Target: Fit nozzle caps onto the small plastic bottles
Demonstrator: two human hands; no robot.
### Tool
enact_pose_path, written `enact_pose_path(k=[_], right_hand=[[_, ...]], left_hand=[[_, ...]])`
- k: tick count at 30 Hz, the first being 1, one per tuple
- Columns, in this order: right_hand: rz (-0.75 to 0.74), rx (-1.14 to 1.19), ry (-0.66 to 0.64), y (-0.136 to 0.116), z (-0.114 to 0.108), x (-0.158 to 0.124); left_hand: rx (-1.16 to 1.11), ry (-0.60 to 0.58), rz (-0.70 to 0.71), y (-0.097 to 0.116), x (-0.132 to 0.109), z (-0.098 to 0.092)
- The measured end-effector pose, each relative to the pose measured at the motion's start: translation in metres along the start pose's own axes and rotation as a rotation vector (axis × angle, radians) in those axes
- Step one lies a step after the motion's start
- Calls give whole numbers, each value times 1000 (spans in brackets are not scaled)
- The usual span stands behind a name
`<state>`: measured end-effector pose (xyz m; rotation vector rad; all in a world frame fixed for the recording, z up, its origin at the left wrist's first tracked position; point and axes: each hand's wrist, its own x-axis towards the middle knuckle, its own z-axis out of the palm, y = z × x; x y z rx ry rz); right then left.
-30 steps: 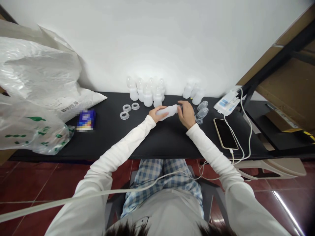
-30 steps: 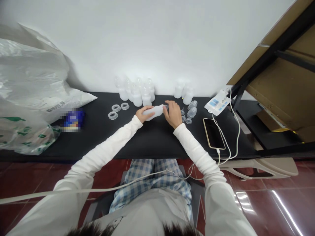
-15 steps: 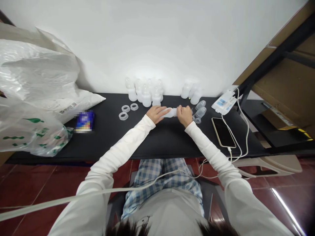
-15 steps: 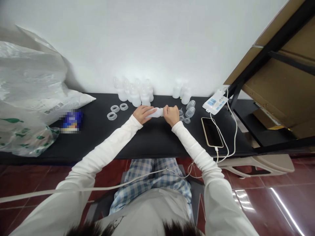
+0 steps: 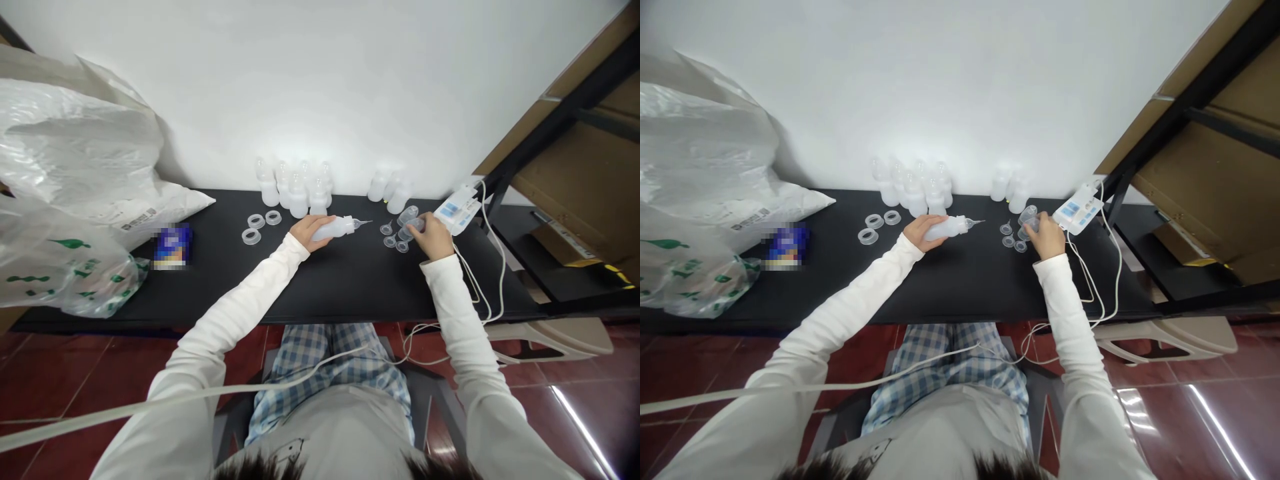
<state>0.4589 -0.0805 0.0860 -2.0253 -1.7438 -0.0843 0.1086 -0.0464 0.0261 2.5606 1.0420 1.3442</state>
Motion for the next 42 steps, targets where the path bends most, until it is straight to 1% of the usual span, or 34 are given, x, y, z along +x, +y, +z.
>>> enact_pose_path(k=[2,3,4,6,8,10,13,14,15,17,19,20,21,22,23,24,27,28,29,30,32,33,35,37,38,39,40,42], right_hand=[[-95,182,95,-6,-13,-1],[-174,293,106,-12,-20,-2],[-265,406,82,-20,-25,-3],[-432,590,-26,-38,-30,-7],[-532,687,-119,-58,-25,-10],[-598,724,-181,-75,-14,-12],[-704,731,-226,-93,5,-13],[-728,734,-221,-96,11,-13],[-741,742,-206,-98,17,-13],[-732,765,-166,-100,26,-14],[-680,777,-114,-104,32,-16],[-640,777,-81,-107,34,-18],[-595,771,-45,-110,35,-20],[-547,760,-11,-115,35,-21],[-499,743,17,-120,35,-23],[-450,722,37,-126,34,-24],[-246,630,68,-140,31,-22],[-172,594,50,-143,30,-20],[-113,560,16,-145,28,-18],[-74,531,-29,-145,27,-15],[-70,524,-130,-144,23,-10],[-99,549,-168,-142,21,-8],[-213,625,-206,-138,18,-7],[-336,691,-179,-135,18,-8],[-366,718,-135,-135,19,-8],[-369,748,-80,-135,22,-8],[-348,783,-32,-136,25,-7],[-280,871,12,-138,34,-5]], left_hand=[[-77,21,1,2,0,-2],[-122,29,-7,3,0,-4],[-168,33,-25,5,0,-5],[-249,23,-88,9,0,-9],[-308,-5,-132,13,1,-13],[-351,-36,-144,16,3,-17],[-418,-65,-176,16,4,-20],[-464,-87,-215,15,5,-20],[-532,-134,-272,13,5,-19],[-722,-281,-418,11,6,-15],[-920,-453,-535,9,7,-10],[-993,-521,-564,9,8,-7],[-1038,-558,-575,10,8,-4],[-1049,-568,-575,11,8,-2],[-1019,-545,-566,12,8,-1],[-946,-483,-544,14,8,0],[-536,-171,-390,20,7,0],[-389,-84,-324,22,6,0],[-263,-29,-264,23,5,-1],[-170,-3,-217,24,4,-1],[-86,21,-184,23,4,-2],[-98,35,-200,23,5,-2],[-226,30,-297,21,6,-1],[-417,-67,-411,22,6,3],[-480,-110,-445,25,5,5],[-499,-119,-457,28,4,8],[-473,-90,-448,31,3,10],[-325,42,-405,37,-1,14]])
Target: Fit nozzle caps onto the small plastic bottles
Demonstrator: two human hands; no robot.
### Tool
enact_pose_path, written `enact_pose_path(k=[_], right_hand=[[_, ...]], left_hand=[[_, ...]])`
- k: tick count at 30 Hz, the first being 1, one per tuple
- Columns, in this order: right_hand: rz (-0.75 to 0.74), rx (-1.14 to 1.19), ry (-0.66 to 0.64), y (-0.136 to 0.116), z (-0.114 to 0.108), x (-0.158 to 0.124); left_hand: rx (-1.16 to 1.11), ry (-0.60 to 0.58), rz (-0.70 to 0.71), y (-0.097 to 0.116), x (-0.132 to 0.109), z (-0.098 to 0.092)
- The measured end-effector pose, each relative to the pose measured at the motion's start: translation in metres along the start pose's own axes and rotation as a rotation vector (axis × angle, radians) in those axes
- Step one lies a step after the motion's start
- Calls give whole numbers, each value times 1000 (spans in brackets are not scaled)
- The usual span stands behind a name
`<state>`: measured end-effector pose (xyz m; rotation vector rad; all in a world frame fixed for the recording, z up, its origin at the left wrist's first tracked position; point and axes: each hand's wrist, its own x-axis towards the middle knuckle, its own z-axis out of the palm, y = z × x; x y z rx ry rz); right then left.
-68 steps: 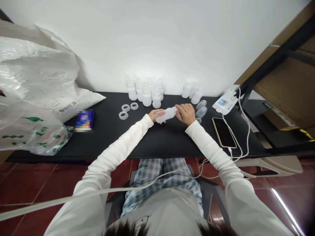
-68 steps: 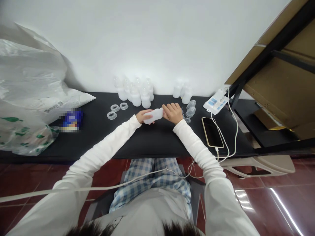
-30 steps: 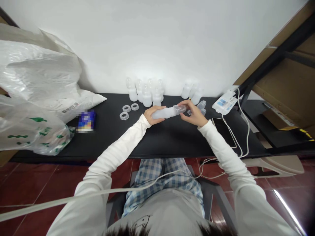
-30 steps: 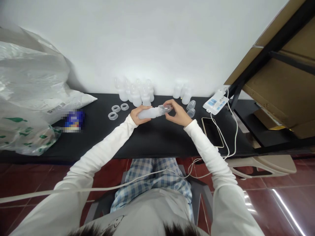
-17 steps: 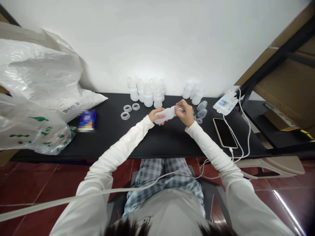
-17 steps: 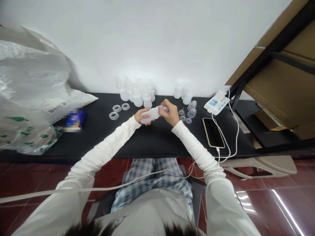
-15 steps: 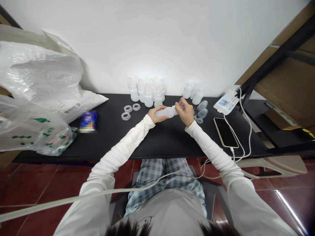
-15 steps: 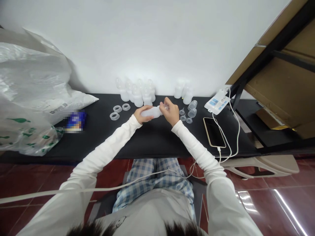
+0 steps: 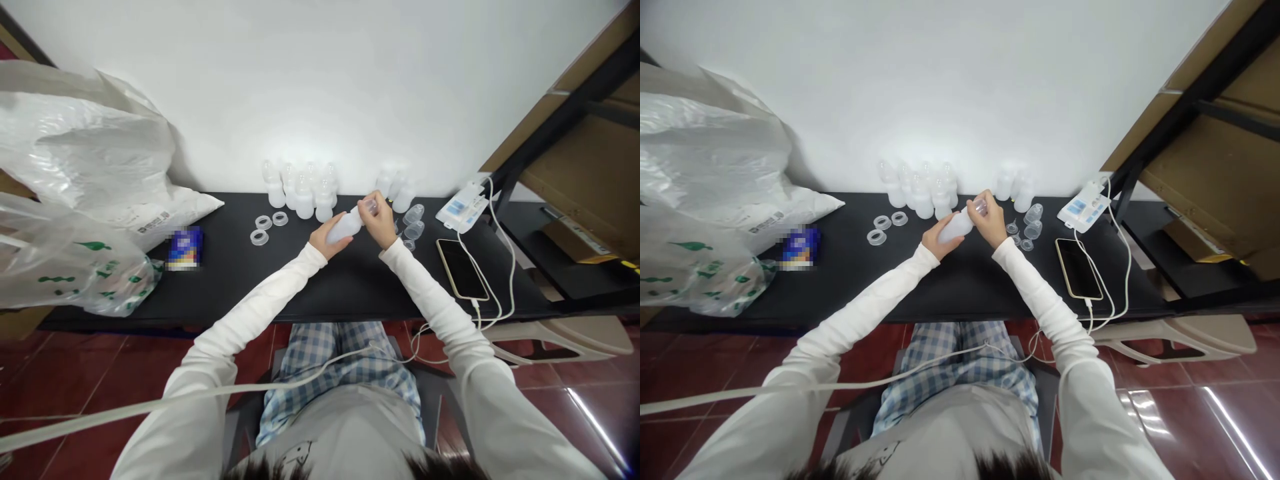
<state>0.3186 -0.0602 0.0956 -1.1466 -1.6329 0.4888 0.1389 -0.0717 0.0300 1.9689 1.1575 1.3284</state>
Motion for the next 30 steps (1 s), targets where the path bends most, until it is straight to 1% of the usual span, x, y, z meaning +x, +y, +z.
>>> enact_pose_path(k=[1,3,4,6,8,9,11,13,14,15,17,18,20,22,24,26,28,30], right_hand=[[35,53,3,3,4,0],[112,179,-60,8,14,-2],[136,241,-105,10,19,-4],[126,325,-180,13,28,-9],[87,356,-218,16,32,-9],[82,360,-222,18,32,-7],[104,345,-195,26,25,6],[127,262,-107,38,14,27],[134,188,-48,45,9,38],[141,104,7,53,5,50],[159,-46,55,67,4,71],[171,-104,50,72,7,79],[198,-176,23,79,21,90],[215,-193,-13,81,40,97],[218,-174,-68,81,55,102],[210,-163,-137,78,63,105],[177,-194,-163,73,59,101],[113,-286,-145,65,44,89]], left_hand=[[70,66,35,1,-2,2],[178,136,105,-1,-3,3],[209,147,147,-3,-2,2],[222,135,252,-9,1,2],[206,108,333,-14,3,1],[202,113,342,-16,4,1],[228,181,281,-19,5,-4],[324,267,144,-19,7,-13],[397,289,62,-19,8,-19],[480,294,-25,-20,9,-25],[634,277,-203,-22,10,-36],[693,261,-283,-24,10,-40],[770,214,-405,-27,10,-45],[822,137,-464,-29,9,-47],[873,77,-493,-28,9,-48],[925,49,-509,-25,10,-48],[957,45,-511,-22,10,-47],[955,51,-499,-19,10,-46]])
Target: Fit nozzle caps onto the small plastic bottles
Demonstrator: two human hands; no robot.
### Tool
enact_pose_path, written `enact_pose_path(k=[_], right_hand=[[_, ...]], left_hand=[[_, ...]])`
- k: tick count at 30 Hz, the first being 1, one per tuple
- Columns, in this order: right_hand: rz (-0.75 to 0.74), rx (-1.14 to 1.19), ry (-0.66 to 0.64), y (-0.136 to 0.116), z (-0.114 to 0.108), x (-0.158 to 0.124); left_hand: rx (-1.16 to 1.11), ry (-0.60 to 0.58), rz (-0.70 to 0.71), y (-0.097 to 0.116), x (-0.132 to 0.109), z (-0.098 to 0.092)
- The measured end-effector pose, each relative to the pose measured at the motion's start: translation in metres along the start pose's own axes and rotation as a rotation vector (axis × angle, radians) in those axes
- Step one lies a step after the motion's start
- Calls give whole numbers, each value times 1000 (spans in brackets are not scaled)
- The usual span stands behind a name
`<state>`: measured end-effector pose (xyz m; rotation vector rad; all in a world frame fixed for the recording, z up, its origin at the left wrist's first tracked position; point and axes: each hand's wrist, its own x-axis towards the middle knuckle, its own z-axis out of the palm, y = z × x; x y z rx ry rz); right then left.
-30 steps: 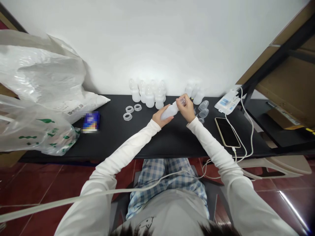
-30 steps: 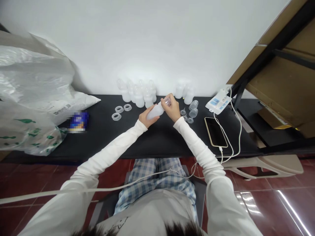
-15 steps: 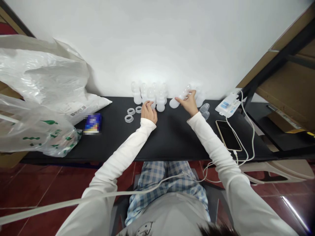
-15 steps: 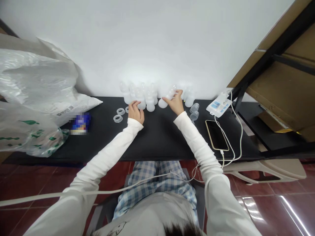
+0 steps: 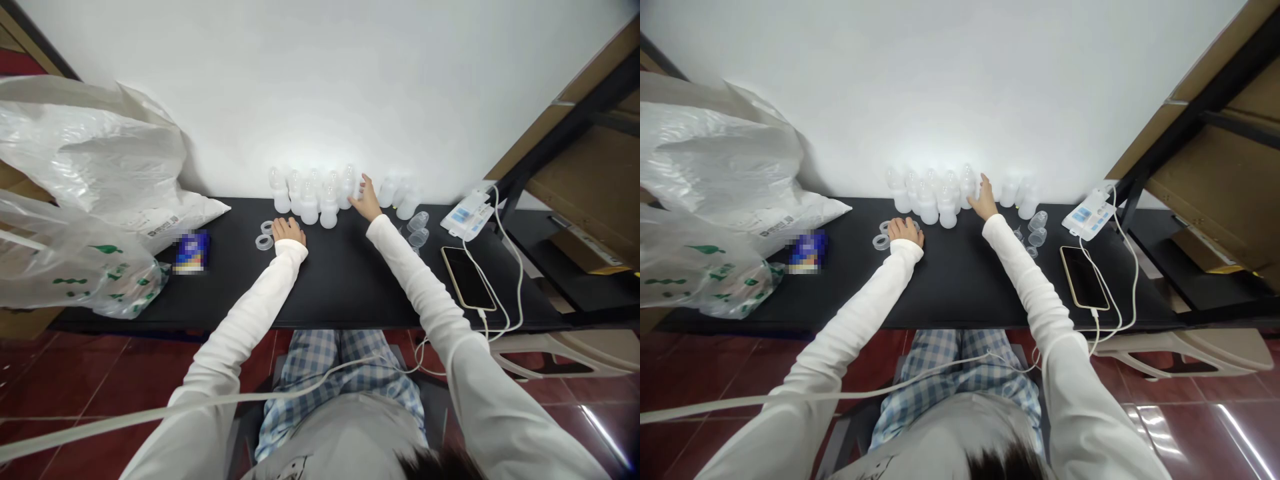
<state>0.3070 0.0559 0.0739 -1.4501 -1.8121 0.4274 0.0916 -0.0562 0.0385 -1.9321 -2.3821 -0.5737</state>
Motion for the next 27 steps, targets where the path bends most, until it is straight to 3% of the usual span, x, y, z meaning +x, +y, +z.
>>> enact_pose_path(k=[3,5,7,9,11,13,18,23,27], right_hand=[[-102,-273,18,-1,-33,-43],[-114,-497,-45,2,-55,-79],[-91,-563,-63,9,-71,-112],[-61,-708,-46,20,-79,-137],[-52,-799,-21,32,-80,-150],[-70,-833,-16,43,-77,-153],[-84,-821,-48,54,-72,-135],[-79,-688,21,36,-72,-119],[-187,-220,13,11,-59,-115]], left_hand=[[-42,-12,11,5,-4,1],[-61,-31,28,10,-7,3],[-114,-54,86,18,-13,6],[-317,-94,180,28,-20,11],[-663,-164,233,40,-28,18],[-1007,-275,178,56,-33,26],[-1558,-553,-192,91,-22,33],[-1772,-562,-361,96,-8,32],[-1815,-522,-411,92,-9,35]])
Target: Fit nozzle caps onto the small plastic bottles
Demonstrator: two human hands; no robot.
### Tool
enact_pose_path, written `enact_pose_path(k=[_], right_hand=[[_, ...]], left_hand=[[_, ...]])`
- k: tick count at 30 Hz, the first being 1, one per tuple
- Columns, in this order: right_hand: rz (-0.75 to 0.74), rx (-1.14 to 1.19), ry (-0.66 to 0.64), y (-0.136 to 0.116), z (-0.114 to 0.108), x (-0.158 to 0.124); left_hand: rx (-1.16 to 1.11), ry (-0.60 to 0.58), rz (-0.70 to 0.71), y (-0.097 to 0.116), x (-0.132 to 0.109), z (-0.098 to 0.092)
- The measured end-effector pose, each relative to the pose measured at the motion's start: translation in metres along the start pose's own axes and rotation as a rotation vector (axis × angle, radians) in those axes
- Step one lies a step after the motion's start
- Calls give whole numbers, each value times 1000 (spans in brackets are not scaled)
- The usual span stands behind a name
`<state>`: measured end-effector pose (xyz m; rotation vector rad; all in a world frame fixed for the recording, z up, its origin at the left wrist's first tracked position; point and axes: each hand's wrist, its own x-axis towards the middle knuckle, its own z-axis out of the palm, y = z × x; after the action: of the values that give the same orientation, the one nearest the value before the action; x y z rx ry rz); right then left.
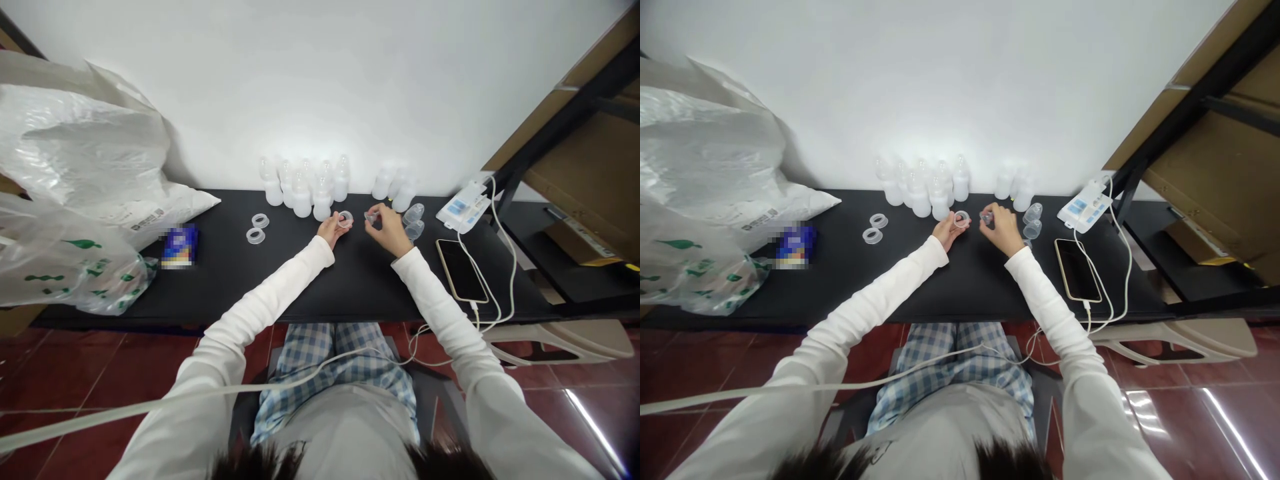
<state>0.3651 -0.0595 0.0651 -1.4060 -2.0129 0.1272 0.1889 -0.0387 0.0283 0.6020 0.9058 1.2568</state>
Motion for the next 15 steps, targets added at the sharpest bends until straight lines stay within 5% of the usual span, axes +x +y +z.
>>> enact_pose_path(k=[6,15], right_hand=[[-1,716,-158,-14,37,11],[133,790,-145,-13,42,10]], left_hand=[[-69,36,55,-2,-3,3],[-25,78,66,-6,-4,3]])
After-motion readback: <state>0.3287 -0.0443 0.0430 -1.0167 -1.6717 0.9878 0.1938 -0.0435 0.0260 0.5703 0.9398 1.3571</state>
